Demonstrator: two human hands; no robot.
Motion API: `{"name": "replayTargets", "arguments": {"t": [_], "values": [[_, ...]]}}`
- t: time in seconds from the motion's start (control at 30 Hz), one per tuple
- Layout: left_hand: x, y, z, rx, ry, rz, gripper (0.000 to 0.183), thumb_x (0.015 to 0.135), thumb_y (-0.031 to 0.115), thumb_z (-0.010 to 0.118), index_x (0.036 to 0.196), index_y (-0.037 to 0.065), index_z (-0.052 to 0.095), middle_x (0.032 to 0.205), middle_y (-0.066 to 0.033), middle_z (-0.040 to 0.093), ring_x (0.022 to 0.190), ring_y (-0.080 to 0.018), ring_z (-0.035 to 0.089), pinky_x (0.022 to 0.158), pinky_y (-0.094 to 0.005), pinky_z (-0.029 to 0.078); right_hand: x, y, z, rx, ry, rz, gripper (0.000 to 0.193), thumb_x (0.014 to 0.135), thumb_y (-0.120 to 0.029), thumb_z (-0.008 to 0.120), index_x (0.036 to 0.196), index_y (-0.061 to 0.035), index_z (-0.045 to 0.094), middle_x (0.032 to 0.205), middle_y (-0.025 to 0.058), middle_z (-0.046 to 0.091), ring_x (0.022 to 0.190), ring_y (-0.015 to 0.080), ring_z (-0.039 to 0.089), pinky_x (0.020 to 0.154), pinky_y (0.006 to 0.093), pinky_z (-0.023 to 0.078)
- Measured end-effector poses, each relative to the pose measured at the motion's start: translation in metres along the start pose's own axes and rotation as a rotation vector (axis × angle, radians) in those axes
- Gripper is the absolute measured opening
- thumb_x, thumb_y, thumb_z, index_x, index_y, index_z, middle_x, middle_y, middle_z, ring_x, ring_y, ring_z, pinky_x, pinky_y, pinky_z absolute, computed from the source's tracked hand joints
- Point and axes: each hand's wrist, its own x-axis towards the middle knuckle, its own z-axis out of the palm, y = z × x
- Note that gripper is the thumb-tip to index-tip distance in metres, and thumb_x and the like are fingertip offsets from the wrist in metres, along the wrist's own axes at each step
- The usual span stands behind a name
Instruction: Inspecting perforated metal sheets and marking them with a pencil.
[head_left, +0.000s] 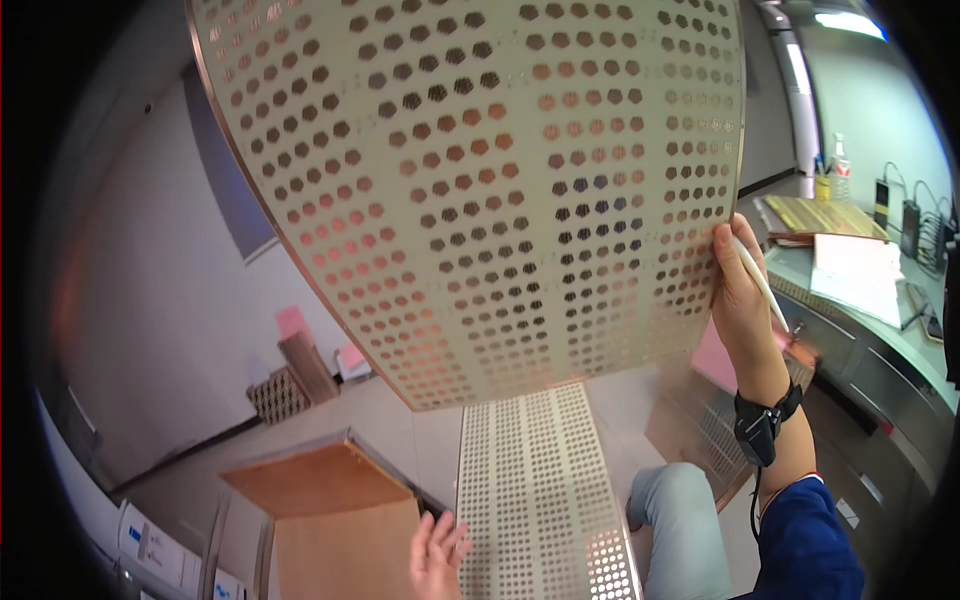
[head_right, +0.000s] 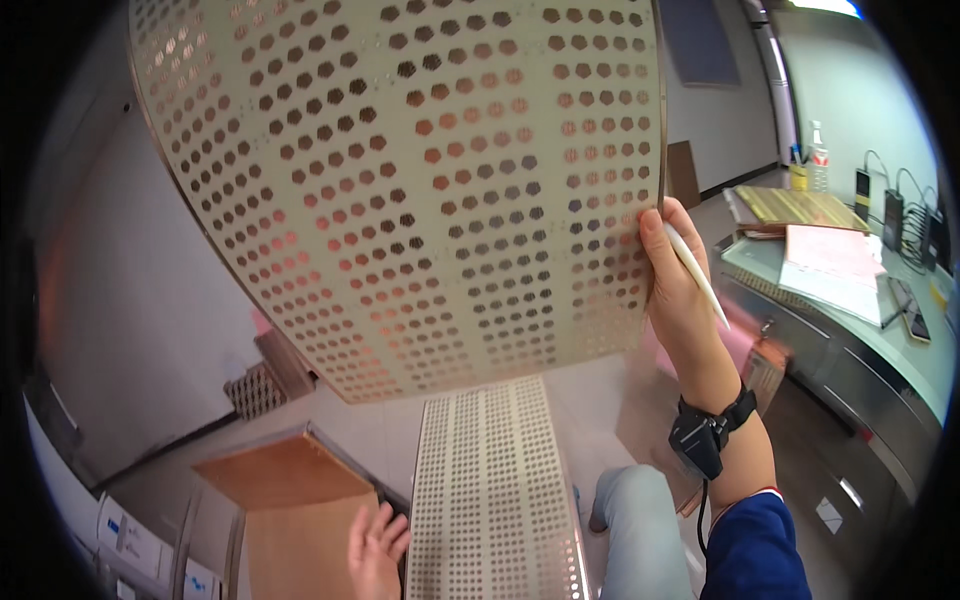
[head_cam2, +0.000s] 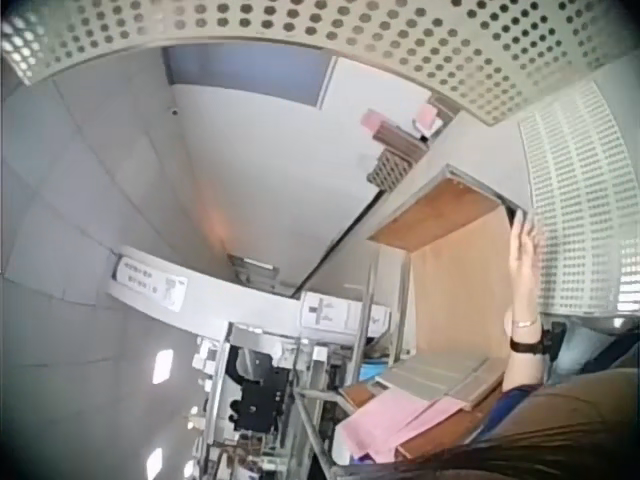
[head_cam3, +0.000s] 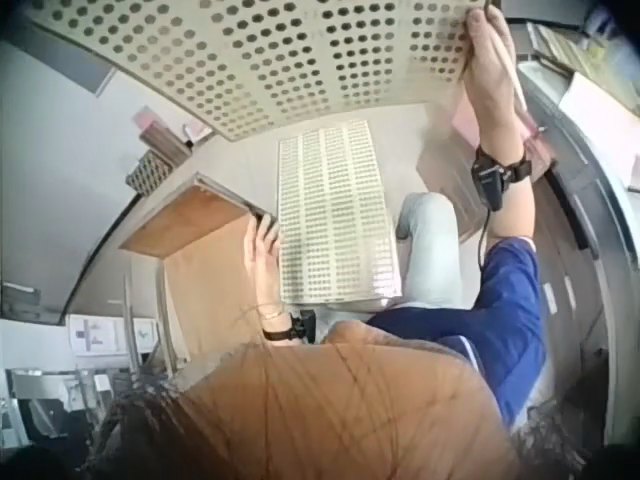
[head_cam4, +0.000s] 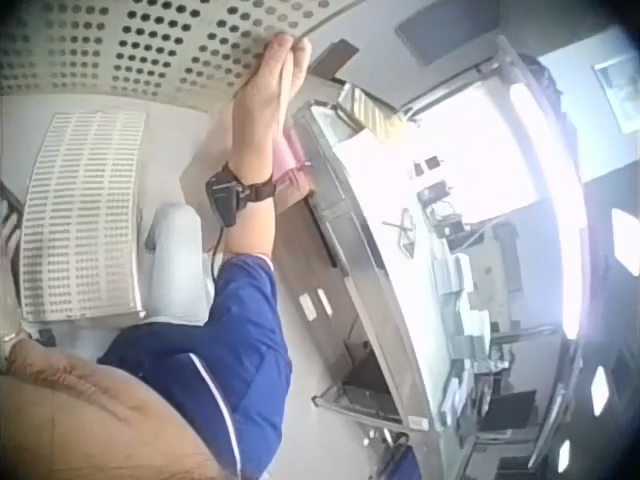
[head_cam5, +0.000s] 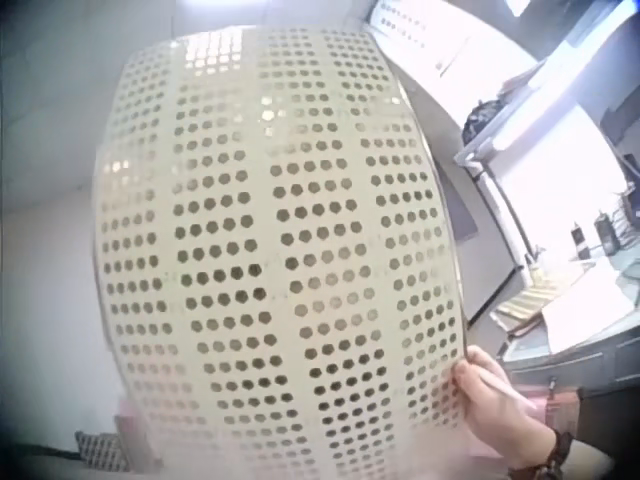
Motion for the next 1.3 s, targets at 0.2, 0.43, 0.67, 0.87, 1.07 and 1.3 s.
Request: {"name": "replayTargets", "arguments": {"t": [0.2,0.43,0.67,0.87,1.07,1.3], "values": [[-0.007,-0.023,-0.003,-0.002,-0.067,-0.094,0.052,0.097,0.023,0.049,0.140,-0.002,0.031,0.134,-0.0183,0.046,0.117,-0.0235,0.050,0.100,-0.0374,0.041,0.024,-0.042,-0.016,-0.079,0.123,-0.208,0.019,0.098,-0.023,0.050,0.105,-0.0065,0.058,0.089,-0.0024,0.062,0.078,0.0023,0.056,0.069,0.0171,0.045],[-0.002,-0.032,-0.007,-0.028,-0.063,-0.120,0.055,0.095,0.028,0.053,0.137,-0.003,0.034,0.133,-0.0190,0.047,0.116,-0.0260,0.051,0.098,-0.0386,0.042,0.027,-0.059,-0.013,-0.090,0.121,-0.315,0.020,0.098,-0.024,0.051,0.105,-0.0062,0.059,0.090,-0.0016,0.063,0.079,0.0023,0.058,0.068,0.0173,0.047],[-0.003,-0.039,-0.014,0.003,-0.034,-0.119,0.052,0.094,0.028,0.055,0.133,-0.003,0.040,0.124,-0.0185,0.055,0.112,-0.0272,0.055,0.096,-0.0388,0.045,0.022,-0.055,-0.010,-0.091,0.146,-0.316,0.021,0.097,-0.024,0.052,0.105,-0.0060,0.059,0.089,-0.0032,0.061,0.079,0.0016,0.054,0.071,0.0179,0.045],[-0.005,-0.041,-0.021,-0.024,-0.025,-0.132,0.046,0.095,0.022,0.054,0.132,-0.001,0.041,0.124,-0.0177,0.055,0.111,-0.0259,0.056,0.096,-0.0373,0.046,0.022,-0.053,-0.006,-0.085,0.107,-0.284,0.021,0.097,-0.024,0.053,0.106,-0.0062,0.059,0.090,-0.0030,0.061,0.081,0.0019,0.054,0.073,0.0184,0.045],[-0.008,-0.039,-0.016,-0.054,0.003,-0.192,0.046,0.095,0.024,0.053,0.132,-0.001,0.041,0.125,-0.0168,0.054,0.111,-0.0258,0.055,0.096,-0.0368,0.045,0.020,-0.053,-0.003,-0.067,0.120,-0.243,0.021,0.097,-0.025,0.053,0.104,-0.0067,0.060,0.088,-0.0034,0.061,0.077,0.0015,0.055,0.069,0.0180,0.046],[-0.006,-0.042,-0.019,0.008,-0.010,-0.169,0.049,0.095,0.026,0.053,0.133,-0.002,0.040,0.127,-0.0181,0.053,0.112,-0.0266,0.055,0.096,-0.0385,0.045,0.019,-0.041,-0.002,-0.062,0.152,-0.172,0.018,0.096,-0.024,0.055,0.102,-0.0084,0.061,0.088,-0.0048,0.061,0.080,0.0020,0.055,0.072,0.0193,0.046]]}}
